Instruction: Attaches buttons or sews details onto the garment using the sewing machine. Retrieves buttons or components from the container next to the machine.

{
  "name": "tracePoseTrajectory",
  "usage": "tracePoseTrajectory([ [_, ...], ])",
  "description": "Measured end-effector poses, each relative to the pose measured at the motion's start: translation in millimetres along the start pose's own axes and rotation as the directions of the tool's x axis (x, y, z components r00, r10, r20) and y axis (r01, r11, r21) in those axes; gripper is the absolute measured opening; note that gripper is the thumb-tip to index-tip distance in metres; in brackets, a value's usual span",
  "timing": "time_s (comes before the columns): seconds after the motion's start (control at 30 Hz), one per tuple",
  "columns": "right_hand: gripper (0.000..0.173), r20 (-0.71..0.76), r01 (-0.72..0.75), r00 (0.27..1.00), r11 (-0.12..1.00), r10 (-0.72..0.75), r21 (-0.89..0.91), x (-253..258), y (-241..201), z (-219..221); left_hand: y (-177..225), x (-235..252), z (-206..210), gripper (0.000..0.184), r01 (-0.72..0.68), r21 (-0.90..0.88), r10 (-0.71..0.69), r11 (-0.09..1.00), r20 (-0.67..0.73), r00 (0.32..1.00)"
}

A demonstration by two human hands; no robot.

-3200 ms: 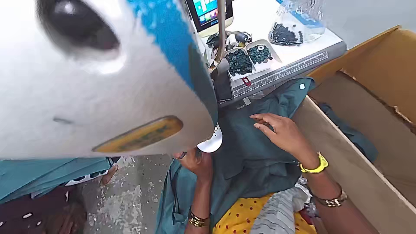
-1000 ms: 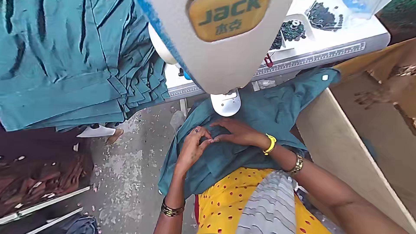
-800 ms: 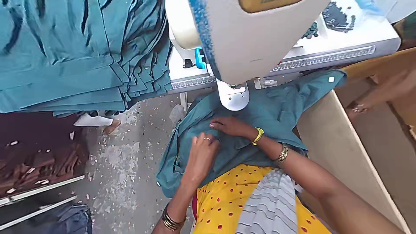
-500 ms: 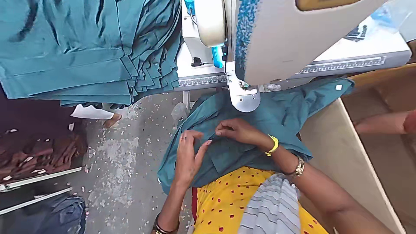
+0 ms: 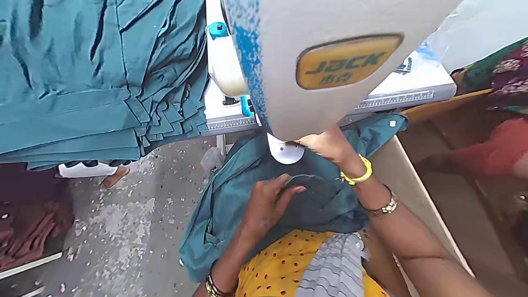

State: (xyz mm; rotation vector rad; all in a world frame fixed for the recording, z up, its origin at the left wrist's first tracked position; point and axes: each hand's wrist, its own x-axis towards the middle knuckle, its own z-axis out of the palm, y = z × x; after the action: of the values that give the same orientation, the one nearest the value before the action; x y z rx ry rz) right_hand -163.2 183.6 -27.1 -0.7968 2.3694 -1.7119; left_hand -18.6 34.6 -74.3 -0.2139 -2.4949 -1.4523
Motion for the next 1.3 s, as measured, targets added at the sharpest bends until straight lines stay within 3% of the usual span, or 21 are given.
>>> tracePoseTrajectory([
  [0.13, 0.036, 0.034, -0.001, 0.999, 1.0, 0.001, 0.017, 4.7, -4.5, 1.4, -7.7, -23.6, -15.2, 0.029, 0.196, -0.132, -0.173, 0.972, 0.167, 0.971],
  [0.27, 0.044, 0.075, -0.012, 0.997, 1.0, 0.012, 0.005, 3.9, 3.1, -0.4, -6.1, -24.4, -27.1, 0.031, 0.203, -0.177, -0.158, 0.963, 0.237, 0.958],
  [0.33, 0.059, 0.246, -0.136, 0.962, 0.988, 0.114, 0.073, -0.3, 11.7, -10.9, 1.1, -9.1, -32.2, 0.028, 0.158, -0.145, -0.13, 0.977, 0.184, 0.974],
  [0.4, 0.063, 0.472, -0.238, 0.865, 0.968, 0.171, 0.085, -12.1, 19.4, -23.5, 6.4, 6.0, -38.5, 0.026, 0.103, -0.125, -0.088, 0.987, 0.121, 0.989],
  [0.47, 0.041, 0.579, -0.294, 0.79, 0.953, 0.202, 0.069, -26.7, 16.0, -30.5, 8.6, 16.6, -44.0, 0.026, 0.09, -0.153, -0.079, 0.984, 0.074, 0.994],
  [0.5, 0.029, 0.541, -0.292, 0.816, 0.953, 0.203, 0.082, -31.2, 11.1, -30.5, 9.1, 21.4, -45.5, 0.024, 0.114, -0.178, -0.106, 0.977, 0.053, 0.993],
  [0.6, 0.023, 0.275, -0.241, 0.93, 0.969, 0.244, -0.046, -26.0, -1.1, -27.4, 12.3, 37.8, -39.2, 0.019, 0.291, -0.25, -0.306, 0.923, -0.022, 0.952],
  [0.67, 0.018, 0.172, -0.218, 0.956, 0.969, 0.236, -0.118, -14.4, -2.4, -25.8, 11.1, 50.1, -32.7, 0.032, 0.401, -0.271, -0.429, 0.875, -0.05, 0.902],
  [0.73, 0.012, 0.16, -0.215, 0.959, 0.968, 0.234, -0.126, -5.8, -2.2, -27.1, 6.5, 57.6, -30.0, 0.044, 0.447, -0.314, -0.484, 0.837, -0.046, 0.874],
  [1.03, 0.015, 0.199, -0.202, 0.956, 0.975, 0.217, -0.092, 0.1, 3.1, -28.0, 5.3, 58.6, -25.5, 0.055, 0.436, -0.37, -0.495, 0.82, -0.079, 0.865],
  [1.1, 0.025, 0.233, -0.149, 0.953, 0.971, 0.191, -0.185, 2.7, 4.9, -38.0, 3.8, 50.9, -22.8, 0.053, 0.393, -0.365, -0.46, 0.844, -0.119, 0.88],
  [1.17, 0.025, 0.094, -0.049, 0.992, 0.937, 0.087, -0.345, 8.8, 11.7, -53.6, 3.4, 36.5, -21.4, 0.041, 0.346, -0.344, -0.404, 0.873, -0.109, 0.908],
  [1.23, 0.018, -0.112, 0.025, 0.987, 0.813, -0.111, -0.581, 17.7, 30.7, -66.8, 1.9, 15.7, -22.9, 0.039, 0.301, -0.253, -0.31, 0.919, 0.004, 0.951],
  [1.3, 0.019, -0.14, 0.031, 0.971, 0.682, -0.195, -0.731, 28.5, 46.2, -75.3, -1.0, -1.4, -23.3, 0.052, 0.227, -0.099, -0.213, 0.969, 0.135, 0.968],
])
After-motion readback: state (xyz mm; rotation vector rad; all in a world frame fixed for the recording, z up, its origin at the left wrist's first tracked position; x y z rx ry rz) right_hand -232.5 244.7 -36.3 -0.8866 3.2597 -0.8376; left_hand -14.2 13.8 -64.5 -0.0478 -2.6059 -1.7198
